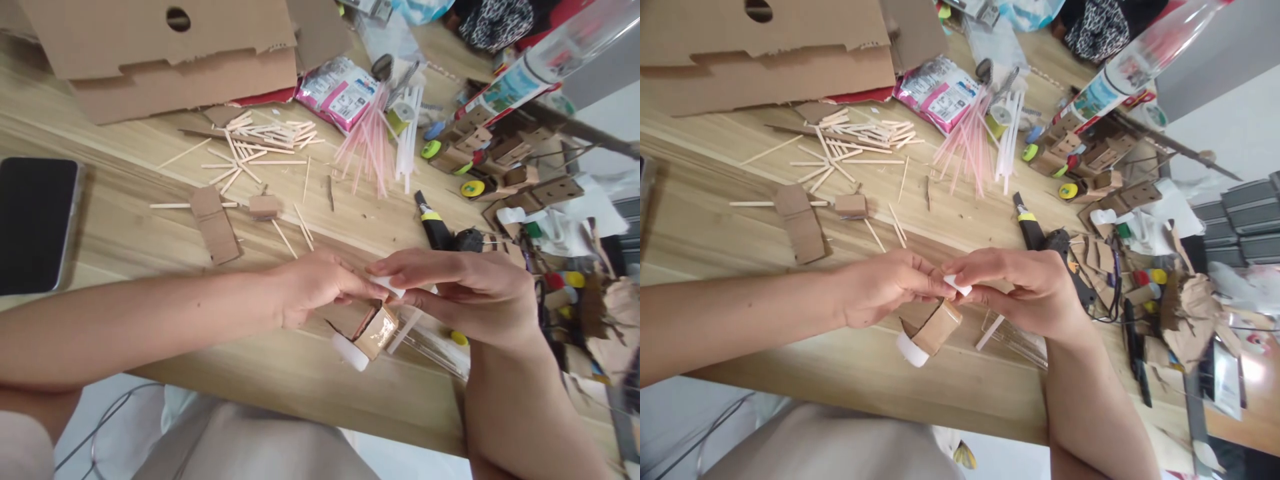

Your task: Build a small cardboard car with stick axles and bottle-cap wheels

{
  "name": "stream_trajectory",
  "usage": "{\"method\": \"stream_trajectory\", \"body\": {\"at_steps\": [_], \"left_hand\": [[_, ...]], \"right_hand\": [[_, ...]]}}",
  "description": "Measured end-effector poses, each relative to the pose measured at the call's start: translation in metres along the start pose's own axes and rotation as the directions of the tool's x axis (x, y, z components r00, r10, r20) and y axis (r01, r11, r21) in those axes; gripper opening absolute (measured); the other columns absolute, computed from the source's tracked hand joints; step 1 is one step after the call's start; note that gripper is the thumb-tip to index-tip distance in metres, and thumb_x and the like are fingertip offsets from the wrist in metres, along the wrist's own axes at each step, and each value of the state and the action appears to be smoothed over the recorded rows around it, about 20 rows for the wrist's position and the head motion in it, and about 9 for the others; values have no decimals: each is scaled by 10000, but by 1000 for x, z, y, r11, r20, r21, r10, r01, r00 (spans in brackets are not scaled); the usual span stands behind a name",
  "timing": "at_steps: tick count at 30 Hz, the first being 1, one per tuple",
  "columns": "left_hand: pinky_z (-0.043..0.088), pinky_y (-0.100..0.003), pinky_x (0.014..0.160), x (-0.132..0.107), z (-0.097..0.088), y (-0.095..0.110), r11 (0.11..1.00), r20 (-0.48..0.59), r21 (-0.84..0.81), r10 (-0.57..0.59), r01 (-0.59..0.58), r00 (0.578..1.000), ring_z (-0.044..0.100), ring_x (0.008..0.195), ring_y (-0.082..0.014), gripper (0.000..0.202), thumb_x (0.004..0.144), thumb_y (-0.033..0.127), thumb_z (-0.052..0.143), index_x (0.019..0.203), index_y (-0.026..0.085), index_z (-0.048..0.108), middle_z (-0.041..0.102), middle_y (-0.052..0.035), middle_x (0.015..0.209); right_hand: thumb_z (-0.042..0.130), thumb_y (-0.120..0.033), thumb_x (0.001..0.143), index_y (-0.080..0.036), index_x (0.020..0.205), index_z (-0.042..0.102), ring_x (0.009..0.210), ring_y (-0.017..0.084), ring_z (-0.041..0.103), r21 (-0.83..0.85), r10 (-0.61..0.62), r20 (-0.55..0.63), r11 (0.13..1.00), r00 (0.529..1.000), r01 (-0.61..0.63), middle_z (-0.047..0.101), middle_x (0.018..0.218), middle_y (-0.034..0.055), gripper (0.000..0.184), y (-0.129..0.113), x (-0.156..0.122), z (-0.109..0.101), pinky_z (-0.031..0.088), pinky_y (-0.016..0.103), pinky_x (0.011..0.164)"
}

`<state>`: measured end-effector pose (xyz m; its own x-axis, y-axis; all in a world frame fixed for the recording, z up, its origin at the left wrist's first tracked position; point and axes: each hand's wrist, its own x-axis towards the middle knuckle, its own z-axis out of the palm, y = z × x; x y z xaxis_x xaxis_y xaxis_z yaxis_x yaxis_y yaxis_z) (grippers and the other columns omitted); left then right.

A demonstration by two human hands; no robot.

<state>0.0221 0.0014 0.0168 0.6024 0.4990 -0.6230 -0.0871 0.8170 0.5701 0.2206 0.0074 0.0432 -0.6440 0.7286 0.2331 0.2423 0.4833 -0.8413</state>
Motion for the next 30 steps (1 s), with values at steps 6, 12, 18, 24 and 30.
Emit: {"method": "stream_trajectory", "body": {"at_steps": [6,12,18,24,30], "left_hand": [[371,-359,1005,-3,-1,2,1000,39,-13,-12,13,999,645,979,-198,125,705,186,800,592,191,745,774,-33,818],[357,-374,1039,-1,-2,-4,996,62,-84,-13,18,998,640,970,-215,102,626,193,844,591,190,749,743,-31,769],[399,-383,1054,-1,-5,-11,999,67,2,39,-39,997,671,971,-213,74,683,157,771,637,215,775,762,-14,746],[530,-351,915,-9,-6,-5,994,270,58,74,-93,960,709,773,-174,163,598,208,893,715,195,780,748,21,709],[547,-318,843,-11,-6,-1,984,293,173,-3,-50,956,703,736,-164,213,564,245,930,708,190,783,747,21,700]], "right_hand": [[765,-78,858,-349,1202,751,924,155,784,55,-34,20,998,999,33,816,1061,-5,438,-2,2,-5,646,247,809],[796,-161,850,-363,1195,755,924,183,782,128,-25,47,992,999,19,821,999,-2,403,6,2,-6,645,289,818],[717,-139,918,-272,1160,745,929,155,751,38,-91,126,996,988,87,783,1002,47,277,-1,2,-5,613,285,802],[652,-190,974,-197,1133,718,960,146,727,43,-191,163,982,968,186,767,1003,86,172,-12,0,-6,595,293,828],[595,-212,1008,-149,1033,744,1025,153,744,100,-246,176,968,953,231,793,984,115,163,-17,0,-6,575,274,915]]}}
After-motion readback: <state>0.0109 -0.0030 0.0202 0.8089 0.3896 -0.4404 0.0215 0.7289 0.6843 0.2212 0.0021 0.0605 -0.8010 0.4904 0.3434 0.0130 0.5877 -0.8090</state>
